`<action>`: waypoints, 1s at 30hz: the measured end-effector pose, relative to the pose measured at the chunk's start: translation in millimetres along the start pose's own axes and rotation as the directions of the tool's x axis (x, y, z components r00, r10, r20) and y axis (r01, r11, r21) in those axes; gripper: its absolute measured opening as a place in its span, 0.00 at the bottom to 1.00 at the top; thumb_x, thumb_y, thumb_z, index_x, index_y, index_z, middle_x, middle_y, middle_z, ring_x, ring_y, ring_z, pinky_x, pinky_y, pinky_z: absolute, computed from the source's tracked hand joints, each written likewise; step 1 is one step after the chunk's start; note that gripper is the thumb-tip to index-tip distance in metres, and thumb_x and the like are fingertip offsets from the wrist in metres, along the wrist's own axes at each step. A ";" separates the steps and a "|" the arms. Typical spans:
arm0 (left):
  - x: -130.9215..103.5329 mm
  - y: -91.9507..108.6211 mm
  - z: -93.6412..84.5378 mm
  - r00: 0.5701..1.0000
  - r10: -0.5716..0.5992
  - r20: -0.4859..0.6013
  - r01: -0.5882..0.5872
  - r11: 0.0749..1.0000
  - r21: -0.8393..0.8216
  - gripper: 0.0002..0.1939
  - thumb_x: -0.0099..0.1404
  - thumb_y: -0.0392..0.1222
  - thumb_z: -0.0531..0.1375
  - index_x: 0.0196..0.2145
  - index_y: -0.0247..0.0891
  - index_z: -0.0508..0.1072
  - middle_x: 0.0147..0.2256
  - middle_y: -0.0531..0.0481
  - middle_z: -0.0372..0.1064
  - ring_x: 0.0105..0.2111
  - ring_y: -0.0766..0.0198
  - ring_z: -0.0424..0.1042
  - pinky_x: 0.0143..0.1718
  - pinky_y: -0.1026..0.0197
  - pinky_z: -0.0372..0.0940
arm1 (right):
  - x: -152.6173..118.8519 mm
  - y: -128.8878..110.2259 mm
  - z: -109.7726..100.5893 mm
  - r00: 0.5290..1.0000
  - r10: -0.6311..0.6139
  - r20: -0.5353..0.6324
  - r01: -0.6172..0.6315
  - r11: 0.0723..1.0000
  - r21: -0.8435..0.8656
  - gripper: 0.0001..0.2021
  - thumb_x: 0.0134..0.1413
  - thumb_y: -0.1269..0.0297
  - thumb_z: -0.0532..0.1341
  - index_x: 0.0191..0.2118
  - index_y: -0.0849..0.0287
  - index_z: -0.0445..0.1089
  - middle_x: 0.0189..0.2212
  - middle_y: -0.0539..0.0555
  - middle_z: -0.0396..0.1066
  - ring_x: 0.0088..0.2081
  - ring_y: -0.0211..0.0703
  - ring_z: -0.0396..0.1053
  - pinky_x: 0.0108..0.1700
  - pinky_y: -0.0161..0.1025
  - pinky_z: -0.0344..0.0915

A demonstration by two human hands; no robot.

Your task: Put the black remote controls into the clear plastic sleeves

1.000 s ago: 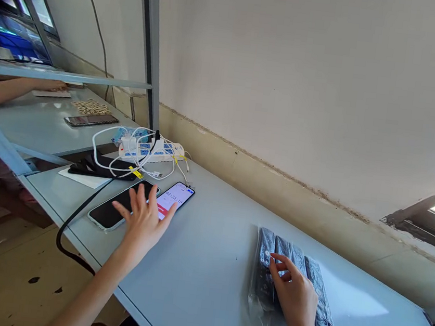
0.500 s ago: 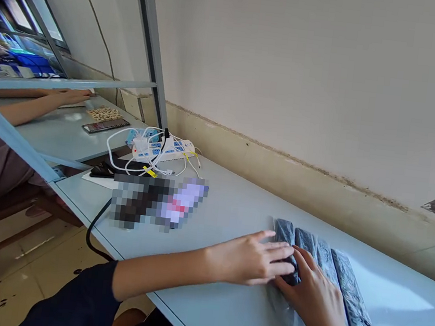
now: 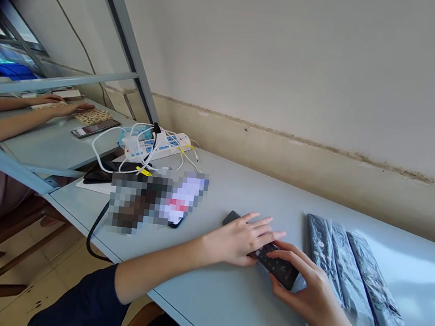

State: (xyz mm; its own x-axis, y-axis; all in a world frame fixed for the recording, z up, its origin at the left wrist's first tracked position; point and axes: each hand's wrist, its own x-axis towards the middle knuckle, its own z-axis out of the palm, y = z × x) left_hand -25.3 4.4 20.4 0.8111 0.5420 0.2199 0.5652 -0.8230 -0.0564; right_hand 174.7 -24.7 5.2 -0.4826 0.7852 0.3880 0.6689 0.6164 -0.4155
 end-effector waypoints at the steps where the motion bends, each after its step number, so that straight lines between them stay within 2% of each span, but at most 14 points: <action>1: 1.0 -0.9 -0.5 1.000 0.008 0.006 -0.008 1.000 -0.025 0.28 0.61 0.42 0.58 0.58 0.33 0.57 0.50 0.44 0.68 0.53 0.57 0.63 0.54 0.57 0.54 | 2.9 -4.4 -3.0 0.999 -0.016 -0.036 0.016 1.000 0.019 0.08 0.47 0.60 0.61 0.36 0.50 0.72 0.41 0.53 0.75 0.38 0.46 0.75 0.35 0.38 0.72; 4: 3.3 -4.3 -4.1 0.998 -0.066 -0.003 0.066 0.997 -0.051 0.25 0.61 0.42 0.58 0.55 0.34 0.60 0.42 0.46 0.71 0.42 0.59 0.70 0.43 0.59 0.61 | 9.7 -13.1 -12.2 0.973 0.001 -0.229 0.016 0.997 0.072 0.08 0.45 0.60 0.64 0.34 0.50 0.71 0.37 0.52 0.75 0.35 0.45 0.74 0.36 0.40 0.71; 7: 2.9 -8.2 -9.6 0.981 -0.184 -0.064 0.184 0.983 -0.010 0.21 0.62 0.44 0.58 0.53 0.37 0.62 0.40 0.48 0.70 0.38 0.59 0.70 0.36 0.60 0.61 | 12.8 -14.3 -21.4 0.899 0.182 -0.398 -0.122 0.978 0.170 0.10 0.45 0.54 0.63 0.34 0.50 0.70 0.35 0.52 0.75 0.37 0.48 0.73 0.39 0.46 0.70; 10: 1.1 -13.0 -13.6 0.956 -0.256 -0.144 0.261 0.965 0.015 0.19 0.62 0.41 0.57 0.51 0.39 0.63 0.39 0.49 0.69 0.37 0.60 0.70 0.35 0.60 0.61 | 14.1 -9.1 -28.8 0.733 0.489 -0.473 -0.338 0.865 0.371 0.12 0.48 0.48 0.58 0.32 0.49 0.70 0.33 0.53 0.74 0.36 0.50 0.71 0.37 0.49 0.69; 12: 0.0 -16.2 -14.4 0.938 -0.289 -0.192 0.296 0.955 0.011 0.18 0.62 0.40 0.58 0.50 0.39 0.64 0.38 0.49 0.69 0.37 0.60 0.70 0.35 0.61 0.61 | 14.6 -3.3 -31.8 0.608 0.644 -0.465 -0.393 0.753 0.528 0.12 0.47 0.47 0.58 0.29 0.49 0.70 0.30 0.53 0.73 0.33 0.48 0.70 0.33 0.47 0.68; 14: -0.6 -18.5 -14.0 0.926 -0.302 -0.226 0.312 0.950 0.008 0.17 0.62 0.39 0.58 0.49 0.39 0.65 0.37 0.50 0.69 0.36 0.61 0.71 0.35 0.61 0.61 | 14.7 2.3 -33.7 0.555 0.717 -0.421 -0.382 0.669 0.637 0.12 0.42 0.48 0.61 0.27 0.51 0.70 0.28 0.52 0.71 0.30 0.45 0.69 0.31 0.44 0.67; 16: -1.0 -19.8 -13.2 0.919 -0.303 -0.253 0.317 0.948 0.016 0.16 0.61 0.40 0.59 0.48 0.40 0.65 0.36 0.51 0.69 0.35 0.61 0.71 0.34 0.61 0.61 | 14.5 5.4 -35.2 0.569 0.733 -0.374 -0.378 0.636 0.672 0.12 0.37 0.49 0.63 0.25 0.52 0.71 0.27 0.51 0.71 0.28 0.42 0.68 0.30 0.41 0.66; 18: -1.4 -20.3 -12.3 0.915 -0.293 -0.279 0.312 0.950 0.026 0.15 0.62 0.43 0.60 0.47 0.40 0.66 0.35 0.51 0.68 0.34 0.61 0.70 0.33 0.62 0.61 | 14.6 4.6 -36.9 0.616 0.721 -0.317 -0.402 0.634 0.660 0.11 0.36 0.51 0.64 0.24 0.52 0.72 0.27 0.51 0.71 0.28 0.42 0.67 0.31 0.41 0.66; 20: -1.8 -20.5 -11.4 0.909 -0.273 -0.315 0.297 0.954 0.031 0.17 0.63 0.49 0.59 0.46 0.40 0.66 0.34 0.51 0.68 0.33 0.62 0.70 0.32 0.62 0.60 | 15.5 0.6 -38.6 0.661 0.705 -0.257 -0.429 0.637 0.641 0.11 0.36 0.52 0.64 0.23 0.52 0.72 0.29 0.52 0.71 0.31 0.43 0.68 0.33 0.41 0.66; 22: -1.8 -20.9 -10.6 0.898 -0.255 -0.360 0.283 0.959 0.028 0.22 0.62 0.58 0.57 0.46 0.39 0.67 0.33 0.51 0.68 0.32 0.62 0.70 0.31 0.62 0.60 | 16.7 -3.5 -40.0 0.683 0.704 -0.195 -0.458 0.620 0.637 0.12 0.35 0.51 0.65 0.25 0.53 0.73 0.31 0.53 0.72 0.33 0.44 0.67 0.33 0.41 0.65; 24: -1.5 -21.3 -10.1 0.883 -0.246 -0.400 0.276 0.961 0.020 0.28 0.59 0.65 0.54 0.45 0.39 0.68 0.32 0.51 0.68 0.31 0.62 0.69 0.31 0.62 0.60 | 17.3 -5.0 -40.7 0.670 0.726 -0.154 -0.479 0.581 0.658 0.14 0.35 0.50 0.65 0.28 0.53 0.74 0.31 0.53 0.72 0.32 0.44 0.67 0.34 0.41 0.65; 27: -1.0 -21.5 -10.5 0.867 -0.248 -0.433 0.277 0.961 0.005 0.33 0.58 0.69 0.51 0.45 0.38 0.68 0.31 0.51 0.69 0.30 0.63 0.69 0.32 0.63 0.60 | 15.9 -1.3 -41.2 0.617 0.775 -0.140 -0.483 0.513 0.709 0.16 0.37 0.49 0.64 0.32 0.53 0.72 0.31 0.52 0.71 0.31 0.42 0.66 0.33 0.40 0.65; 28: -0.9 -21.4 -10.8 0.866 -0.250 -0.434 0.279 0.960 0.003 0.32 0.58 0.68 0.51 0.46 0.38 0.69 0.31 0.51 0.69 0.31 0.63 0.69 0.32 0.63 0.60 | 15.0 0.6 -41.4 0.612 0.779 -0.137 -0.484 0.505 0.714 0.16 0.38 0.48 0.64 0.31 0.54 0.72 0.31 0.52 0.71 0.31 0.42 0.66 0.33 0.39 0.65; 30: -0.6 -20.7 -10.7 0.865 -0.261 -0.429 0.289 0.957 0.000 0.30 0.59 0.67 0.51 0.45 0.39 0.69 0.32 0.51 0.69 0.31 0.63 0.69 0.33 0.63 0.60 | 13.0 3.6 -41.9 0.638 0.763 -0.107 -0.500 0.515 0.697 0.16 0.39 0.47 0.64 0.28 0.55 0.71 0.29 0.52 0.70 0.30 0.41 0.66 0.33 0.39 0.65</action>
State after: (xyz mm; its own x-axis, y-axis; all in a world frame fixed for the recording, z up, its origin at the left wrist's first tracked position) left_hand -39.1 19.3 31.9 0.4892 0.6108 0.6226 0.7758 -0.6309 0.0095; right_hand 194.5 -14.8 43.2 0.2631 0.9646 0.0182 0.1916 -0.0338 -0.9809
